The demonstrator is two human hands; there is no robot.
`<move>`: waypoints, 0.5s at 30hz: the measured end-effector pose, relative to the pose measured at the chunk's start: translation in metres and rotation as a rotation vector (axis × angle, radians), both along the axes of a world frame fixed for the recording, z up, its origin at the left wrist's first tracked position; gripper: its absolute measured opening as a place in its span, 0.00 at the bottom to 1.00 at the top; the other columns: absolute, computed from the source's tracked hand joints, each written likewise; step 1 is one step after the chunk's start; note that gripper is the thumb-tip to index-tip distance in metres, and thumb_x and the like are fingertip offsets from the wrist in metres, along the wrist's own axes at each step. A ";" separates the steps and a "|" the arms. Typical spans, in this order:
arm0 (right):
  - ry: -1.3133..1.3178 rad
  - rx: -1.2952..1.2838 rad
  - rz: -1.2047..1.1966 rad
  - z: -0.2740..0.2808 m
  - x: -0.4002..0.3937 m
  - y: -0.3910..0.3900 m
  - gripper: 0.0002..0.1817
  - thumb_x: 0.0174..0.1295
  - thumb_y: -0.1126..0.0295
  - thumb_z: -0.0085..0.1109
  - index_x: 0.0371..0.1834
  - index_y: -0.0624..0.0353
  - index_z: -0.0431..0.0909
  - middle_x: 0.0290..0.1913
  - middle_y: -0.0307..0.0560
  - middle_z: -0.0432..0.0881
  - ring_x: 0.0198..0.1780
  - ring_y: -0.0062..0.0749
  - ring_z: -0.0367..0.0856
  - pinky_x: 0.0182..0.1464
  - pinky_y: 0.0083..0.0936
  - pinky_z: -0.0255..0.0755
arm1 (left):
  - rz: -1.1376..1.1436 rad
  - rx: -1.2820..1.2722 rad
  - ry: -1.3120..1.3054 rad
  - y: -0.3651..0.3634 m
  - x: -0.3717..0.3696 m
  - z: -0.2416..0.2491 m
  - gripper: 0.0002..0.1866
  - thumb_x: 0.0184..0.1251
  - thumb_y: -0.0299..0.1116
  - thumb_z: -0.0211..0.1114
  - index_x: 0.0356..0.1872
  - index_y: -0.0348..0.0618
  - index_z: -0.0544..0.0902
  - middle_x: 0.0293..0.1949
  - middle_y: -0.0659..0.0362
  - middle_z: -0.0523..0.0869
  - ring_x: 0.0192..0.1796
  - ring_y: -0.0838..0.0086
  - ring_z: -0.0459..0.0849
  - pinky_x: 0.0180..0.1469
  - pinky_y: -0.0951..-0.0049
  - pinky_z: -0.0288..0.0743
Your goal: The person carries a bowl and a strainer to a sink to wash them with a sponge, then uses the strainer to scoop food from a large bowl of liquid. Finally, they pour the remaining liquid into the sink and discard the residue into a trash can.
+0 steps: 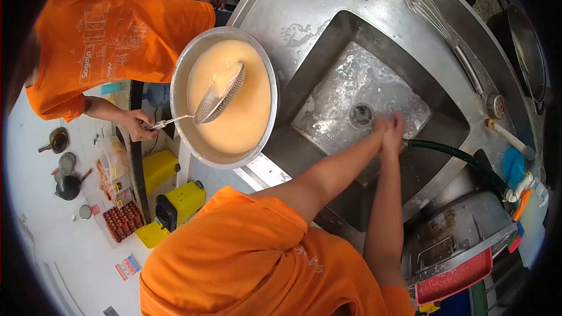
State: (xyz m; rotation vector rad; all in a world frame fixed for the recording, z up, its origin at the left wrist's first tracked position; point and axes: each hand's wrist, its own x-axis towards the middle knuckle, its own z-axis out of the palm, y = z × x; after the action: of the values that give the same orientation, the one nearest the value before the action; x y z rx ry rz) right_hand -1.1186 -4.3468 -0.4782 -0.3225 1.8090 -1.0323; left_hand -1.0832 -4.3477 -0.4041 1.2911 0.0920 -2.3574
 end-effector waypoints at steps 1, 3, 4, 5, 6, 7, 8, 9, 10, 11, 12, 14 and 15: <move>0.216 -0.173 0.357 0.000 -0.005 0.010 0.27 0.73 0.57 0.47 0.70 0.62 0.68 0.69 0.55 0.72 0.70 0.46 0.68 0.71 0.35 0.60 | 0.011 -0.003 -0.010 0.002 -0.001 0.001 0.30 0.75 0.50 0.56 0.70 0.43 0.68 0.60 0.54 0.79 0.61 0.62 0.79 0.61 0.58 0.74; 0.145 -0.144 0.262 -0.003 -0.019 0.013 0.27 0.74 0.56 0.46 0.71 0.61 0.67 0.70 0.54 0.71 0.71 0.45 0.67 0.72 0.35 0.58 | 0.031 -0.019 -0.035 0.003 -0.001 0.006 0.31 0.75 0.52 0.56 0.70 0.44 0.68 0.60 0.54 0.79 0.61 0.62 0.78 0.61 0.58 0.73; 0.068 -0.117 0.164 -0.004 -0.026 0.013 0.28 0.75 0.56 0.44 0.71 0.61 0.67 0.71 0.54 0.69 0.72 0.45 0.66 0.73 0.34 0.57 | 0.041 -0.027 -0.051 0.004 -0.001 0.008 0.31 0.75 0.53 0.56 0.71 0.44 0.68 0.60 0.54 0.79 0.61 0.62 0.78 0.61 0.59 0.73; -0.010 -0.087 0.062 -0.005 -0.033 0.016 0.28 0.76 0.55 0.43 0.72 0.60 0.66 0.72 0.54 0.68 0.73 0.44 0.64 0.74 0.34 0.55 | 0.048 -0.034 -0.067 0.005 -0.002 0.009 0.31 0.75 0.53 0.55 0.71 0.45 0.68 0.60 0.55 0.79 0.60 0.63 0.78 0.61 0.59 0.73; -0.083 -0.064 -0.046 -0.007 -0.041 0.014 0.29 0.76 0.54 0.41 0.73 0.60 0.65 0.73 0.54 0.67 0.74 0.44 0.63 0.75 0.34 0.53 | 0.047 -0.048 -0.079 0.005 -0.002 0.010 0.32 0.74 0.54 0.55 0.71 0.45 0.68 0.60 0.55 0.79 0.60 0.63 0.78 0.61 0.59 0.73; -0.155 -0.040 -0.158 -0.008 -0.046 0.014 0.29 0.77 0.53 0.39 0.74 0.59 0.65 0.74 0.53 0.66 0.75 0.43 0.61 0.75 0.34 0.52 | 0.043 -0.059 -0.089 0.005 -0.002 0.011 0.32 0.74 0.55 0.55 0.71 0.46 0.68 0.60 0.55 0.79 0.60 0.63 0.78 0.61 0.59 0.73; -0.148 -0.038 -0.174 0.004 -0.039 0.010 0.29 0.77 0.53 0.39 0.74 0.59 0.65 0.74 0.53 0.66 0.75 0.43 0.61 0.75 0.34 0.52 | 0.035 -0.065 -0.099 0.004 -0.002 0.012 0.32 0.74 0.56 0.55 0.71 0.46 0.68 0.60 0.55 0.79 0.60 0.63 0.78 0.61 0.59 0.73; -0.248 0.064 -0.143 0.014 -0.024 0.006 0.32 0.76 0.48 0.42 0.75 0.57 0.64 0.73 0.53 0.66 0.74 0.41 0.63 0.75 0.32 0.53 | 0.024 -0.066 -0.104 0.004 -0.002 0.012 0.33 0.74 0.57 0.55 0.71 0.47 0.68 0.60 0.55 0.79 0.60 0.63 0.77 0.61 0.59 0.73; -0.343 0.165 -0.121 0.028 -0.012 0.000 0.35 0.74 0.43 0.44 0.76 0.56 0.63 0.73 0.52 0.66 0.72 0.38 0.64 0.74 0.30 0.54 | 0.007 -0.064 -0.101 0.002 -0.002 0.012 0.33 0.74 0.58 0.54 0.71 0.47 0.69 0.60 0.55 0.79 0.60 0.63 0.77 0.60 0.59 0.73; -0.320 0.174 -0.162 0.035 -0.010 -0.001 0.35 0.74 0.43 0.44 0.76 0.56 0.63 0.73 0.52 0.66 0.72 0.38 0.64 0.74 0.30 0.54 | -0.022 -0.058 -0.091 0.001 -0.002 0.012 0.33 0.74 0.58 0.54 0.71 0.48 0.69 0.60 0.56 0.79 0.60 0.63 0.77 0.60 0.60 0.72; -0.335 0.188 -0.197 0.041 -0.011 0.000 0.35 0.75 0.43 0.44 0.76 0.56 0.62 0.75 0.52 0.64 0.74 0.38 0.62 0.75 0.31 0.51 | -0.062 -0.045 -0.077 -0.002 -0.002 0.010 0.34 0.73 0.59 0.54 0.71 0.48 0.69 0.60 0.56 0.79 0.60 0.63 0.77 0.60 0.60 0.72; -0.364 0.207 -0.269 0.049 -0.021 0.000 0.35 0.76 0.44 0.42 0.77 0.56 0.60 0.77 0.52 0.60 0.77 0.39 0.56 0.77 0.31 0.47 | -0.141 -0.025 -0.046 -0.006 -0.003 0.006 0.34 0.73 0.61 0.54 0.71 0.50 0.69 0.60 0.56 0.79 0.60 0.64 0.77 0.60 0.60 0.72; -0.382 0.202 -0.292 0.050 -0.027 -0.006 0.35 0.76 0.45 0.42 0.78 0.56 0.59 0.78 0.51 0.58 0.78 0.39 0.53 0.77 0.32 0.45 | -0.169 -0.029 -0.034 -0.008 -0.003 0.005 0.35 0.73 0.62 0.53 0.71 0.50 0.69 0.60 0.56 0.79 0.60 0.64 0.77 0.60 0.60 0.72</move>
State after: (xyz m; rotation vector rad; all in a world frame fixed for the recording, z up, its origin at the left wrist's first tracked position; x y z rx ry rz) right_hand -1.1458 -4.3529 -0.4278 0.2558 1.6181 -1.0167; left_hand -1.0860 -4.3557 -0.3989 1.3732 -0.0640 -2.4664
